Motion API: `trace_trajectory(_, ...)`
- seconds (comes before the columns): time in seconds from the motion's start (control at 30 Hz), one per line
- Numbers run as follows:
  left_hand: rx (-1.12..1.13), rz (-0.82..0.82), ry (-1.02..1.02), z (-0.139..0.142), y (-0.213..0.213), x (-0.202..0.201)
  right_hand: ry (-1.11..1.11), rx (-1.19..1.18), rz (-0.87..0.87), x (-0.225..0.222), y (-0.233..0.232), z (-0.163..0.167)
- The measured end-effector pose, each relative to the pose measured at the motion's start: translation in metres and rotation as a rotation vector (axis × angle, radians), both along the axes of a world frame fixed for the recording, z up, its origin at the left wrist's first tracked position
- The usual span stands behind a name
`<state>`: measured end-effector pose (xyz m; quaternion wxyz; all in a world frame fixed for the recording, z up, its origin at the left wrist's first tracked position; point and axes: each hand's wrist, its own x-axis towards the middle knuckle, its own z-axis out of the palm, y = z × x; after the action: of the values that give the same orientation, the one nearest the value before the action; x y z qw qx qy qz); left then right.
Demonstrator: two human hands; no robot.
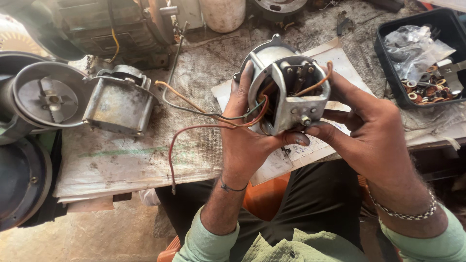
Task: The person disassembles a small electric motor at a cluttered workbench. They open a plastic parts container, use pliers on the motor end bell, pull the rotor out of the housing, separate the stator and windings, and handle the lead wires while fitting the housing components back together.
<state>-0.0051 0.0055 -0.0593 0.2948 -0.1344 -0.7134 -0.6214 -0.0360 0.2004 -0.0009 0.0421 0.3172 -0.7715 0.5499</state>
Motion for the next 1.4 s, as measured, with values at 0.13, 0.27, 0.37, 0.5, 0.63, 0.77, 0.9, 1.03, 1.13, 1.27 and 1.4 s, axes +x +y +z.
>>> trace_trajectory(0.13, -0.128, 0.073, 0.102, 0.01, -0.003, 0.006, 0.02, -0.01, -0.022, 0.005, 0.005, 0.001)
trace_trajectory(0.27, -0.113, 0.044, 0.175, 0.013, -0.003, 0.007, -0.006, -0.188, -0.058, 0.012, 0.011, 0.002)
trace_trajectory(0.37, 0.016, -0.064, 0.15, 0.008, 0.001, 0.008, -0.018, -0.341, -0.044, 0.019, 0.015, 0.005)
trace_trajectory(0.5, 0.11, -0.083, 0.12, -0.003, 0.004, 0.006, -0.006, -0.357, -0.108, 0.029, 0.018, 0.007)
trace_trajectory(0.63, 0.214, -0.171, 0.103, -0.01, 0.002, 0.007, 0.063, -0.28, -0.146, 0.036, 0.019, 0.007)
trace_trajectory(0.77, 0.258, -0.17, 0.104, -0.013, 0.003, 0.004, 0.065, -0.262, -0.126, 0.036, 0.019, 0.007)
trace_trajectory(0.9, 0.273, -0.15, 0.091, -0.015, 0.003, 0.001, 0.046, -0.245, -0.112, 0.036, 0.018, 0.011)
trace_trajectory(1.03, 0.334, -0.175, 0.12, -0.017, 0.003, 0.003, 0.068, -0.204, -0.088, 0.035, 0.015, 0.015)
trace_trajectory(1.13, 0.336, -0.161, 0.126, -0.016, 0.002, 0.003, 0.051, -0.209, -0.102, 0.034, 0.013, 0.014)
trace_trajectory(1.27, 0.376, -0.156, 0.082, -0.015, 0.001, 0.005, 0.003, -0.23, -0.118, 0.031, 0.015, 0.01)
trace_trajectory(1.4, 0.329, -0.105, 0.048, -0.014, -0.001, 0.007, 0.017, -0.24, -0.114, 0.026, 0.017, 0.006)
